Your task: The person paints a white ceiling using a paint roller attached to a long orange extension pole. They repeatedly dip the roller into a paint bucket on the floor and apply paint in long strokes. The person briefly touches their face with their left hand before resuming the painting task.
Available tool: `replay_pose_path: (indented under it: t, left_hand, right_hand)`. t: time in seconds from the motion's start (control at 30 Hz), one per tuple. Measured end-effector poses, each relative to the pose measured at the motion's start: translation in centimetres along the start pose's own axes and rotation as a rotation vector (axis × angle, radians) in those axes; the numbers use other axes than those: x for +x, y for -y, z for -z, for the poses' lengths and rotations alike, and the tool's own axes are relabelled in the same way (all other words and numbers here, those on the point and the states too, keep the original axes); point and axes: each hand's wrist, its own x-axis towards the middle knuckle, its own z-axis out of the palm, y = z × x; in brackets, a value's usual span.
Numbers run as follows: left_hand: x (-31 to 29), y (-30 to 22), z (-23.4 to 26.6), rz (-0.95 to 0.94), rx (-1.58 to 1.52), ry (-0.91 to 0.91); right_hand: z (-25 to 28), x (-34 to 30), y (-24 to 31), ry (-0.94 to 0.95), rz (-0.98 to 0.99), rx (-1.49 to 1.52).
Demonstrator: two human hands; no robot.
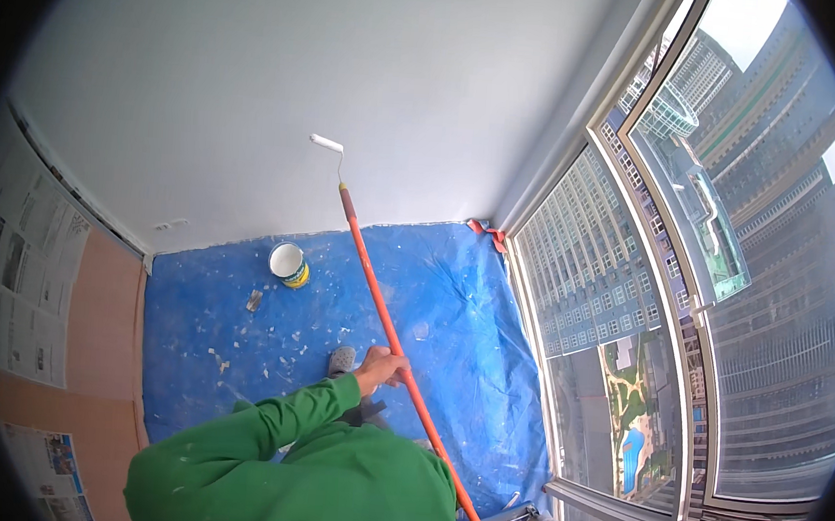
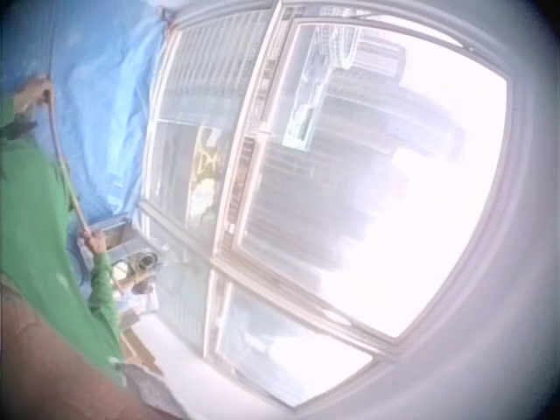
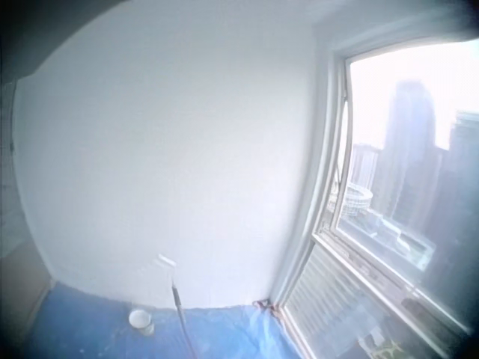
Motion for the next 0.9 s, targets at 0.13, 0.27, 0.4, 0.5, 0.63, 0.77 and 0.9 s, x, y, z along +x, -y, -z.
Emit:
replay_pose_path:
  t: [0.13, 0.27, 0.4, 0.5, 0.63, 0.77, 0.9]
  left_hand:
    - [-2.0, -7.6, -5.8, -0.215, 0.030, 0.111]
    - [-0.2, -14.4, -9.6, -0.408, 0.057, 0.171]
    - [1.0, -20.1, -13.2, -0.515, 0.073, 0.216]
    - [3.5, -23.3, -14.5, -0.558, 0.078, 0.209]
    - [5.0, -26.5, -16.5, -0.555, 0.066, 0.268]
    - [8.2, -26.1, -16.2, -0.504, 0.098, 0.178]
    - [10.7, -23.4, -16.1, -0.367, 0.088, 0.173]
  right_hand:
    - [2.2, -1.0, 1.6, -0.017, -0.084, 0.113]
    - [3.7, 2.6, -2.9, -0.059, 0.087, 0.236]
    - [4.6, 6.1, -3.4, -0.307, 0.259, 0.072]
    - [5.7, 8.3, -1.8, -0.556, 0.598, -0.100]
    - [8.5, 8.2, 6.1, -0.362, 0.353, 0.484]
    - [9.4, 10.0, 7.0, -0.453, 0.368, 0.285]
    - [9.0, 11.1, 3.9, -0.447, 0.298, 0.271]
